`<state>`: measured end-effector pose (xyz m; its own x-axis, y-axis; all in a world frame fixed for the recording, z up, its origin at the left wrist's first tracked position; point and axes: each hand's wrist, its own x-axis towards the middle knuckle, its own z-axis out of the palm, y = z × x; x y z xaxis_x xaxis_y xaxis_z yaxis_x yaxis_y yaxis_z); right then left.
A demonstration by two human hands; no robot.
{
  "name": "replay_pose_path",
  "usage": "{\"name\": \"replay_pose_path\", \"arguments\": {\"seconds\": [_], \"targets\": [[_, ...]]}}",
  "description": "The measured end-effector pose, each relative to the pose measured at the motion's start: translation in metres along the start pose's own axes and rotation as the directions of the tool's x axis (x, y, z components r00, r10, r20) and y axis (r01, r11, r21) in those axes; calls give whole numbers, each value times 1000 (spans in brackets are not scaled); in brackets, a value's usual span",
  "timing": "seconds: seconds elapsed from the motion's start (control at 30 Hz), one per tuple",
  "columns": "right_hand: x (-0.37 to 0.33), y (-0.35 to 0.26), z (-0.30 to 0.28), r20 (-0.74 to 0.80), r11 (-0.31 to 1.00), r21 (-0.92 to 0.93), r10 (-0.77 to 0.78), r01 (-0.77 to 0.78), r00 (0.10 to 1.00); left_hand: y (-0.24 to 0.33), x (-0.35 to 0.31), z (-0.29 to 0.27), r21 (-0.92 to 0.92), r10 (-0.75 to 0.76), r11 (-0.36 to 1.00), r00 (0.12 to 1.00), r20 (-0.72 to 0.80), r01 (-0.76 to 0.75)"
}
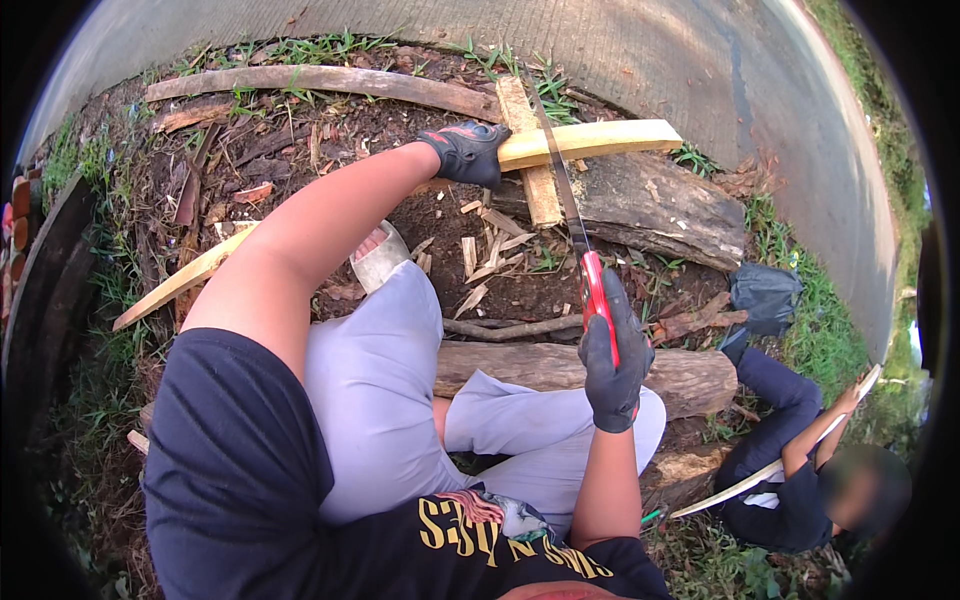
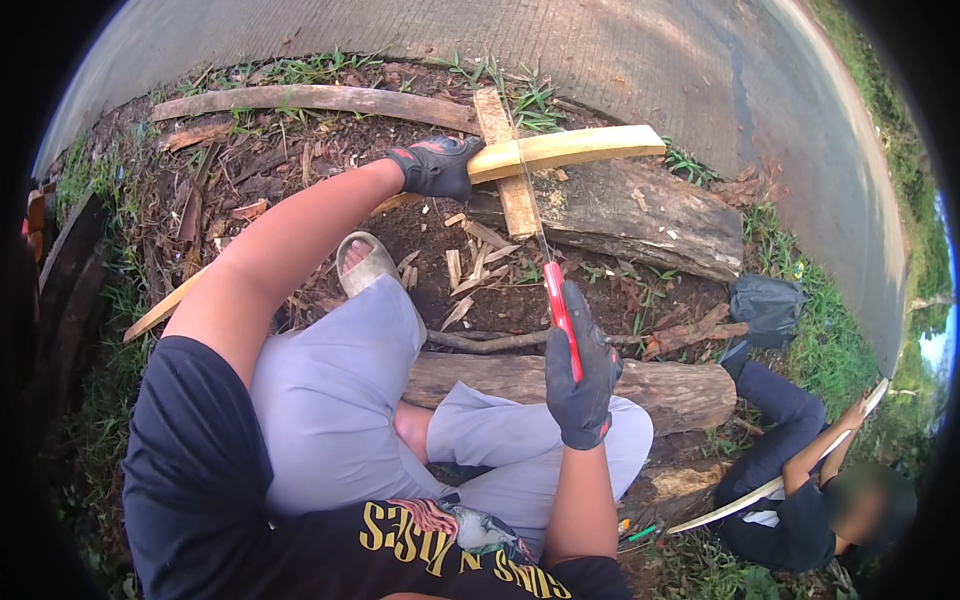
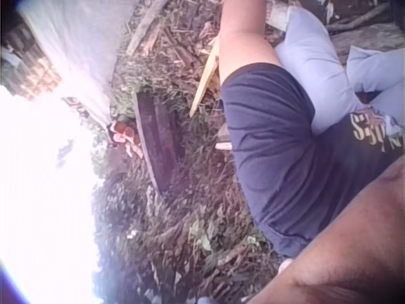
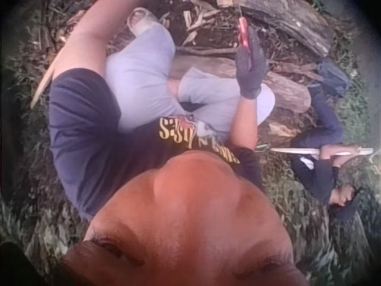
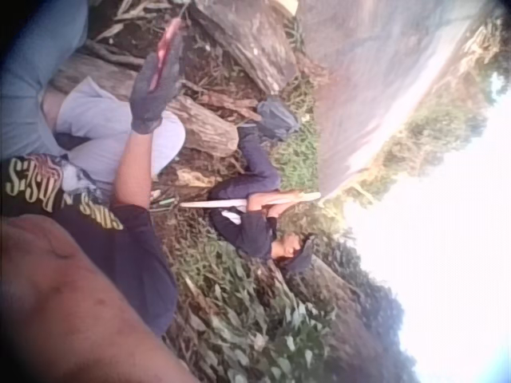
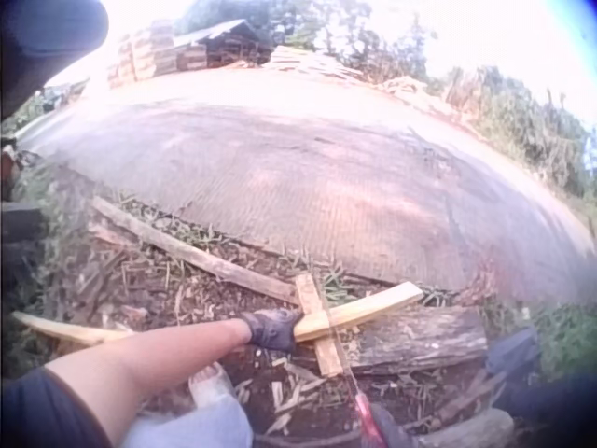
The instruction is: The person sits on the ground and uses a hand saw to cut a long piece of light-colored wood resting on a log. They adjust the wood's position and continue sawing through it.
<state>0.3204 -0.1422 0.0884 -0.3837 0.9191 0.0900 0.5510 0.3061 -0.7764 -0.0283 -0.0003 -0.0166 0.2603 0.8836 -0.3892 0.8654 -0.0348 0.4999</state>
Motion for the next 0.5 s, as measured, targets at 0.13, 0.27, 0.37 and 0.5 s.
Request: {"name": "replay_pose_path", "arguments": {"seconds": [0.13, 0.27, 0.37, 0.5], "targets": [[-19, 17, -30, 39, 1000, -4, 19, -19, 999, 3, -1, -2, -4, 11, 1000, 1000, -7, -11], [5, 19, -43, -14, 997, 70, 36, -35, 999, 5, 6, -8, 10, -10, 1000, 999, 52, 10], [18, 10, -55, 20, 993, 99, 60, -62, 998, 2, 9, -5, 21, -13, 1000, 998, 54, 12], [14, 3, -51, 58, 995, 70, 71, -75, 996, -6, 8, -5, 9, -3, 1000, 997, 78, 2]]}}
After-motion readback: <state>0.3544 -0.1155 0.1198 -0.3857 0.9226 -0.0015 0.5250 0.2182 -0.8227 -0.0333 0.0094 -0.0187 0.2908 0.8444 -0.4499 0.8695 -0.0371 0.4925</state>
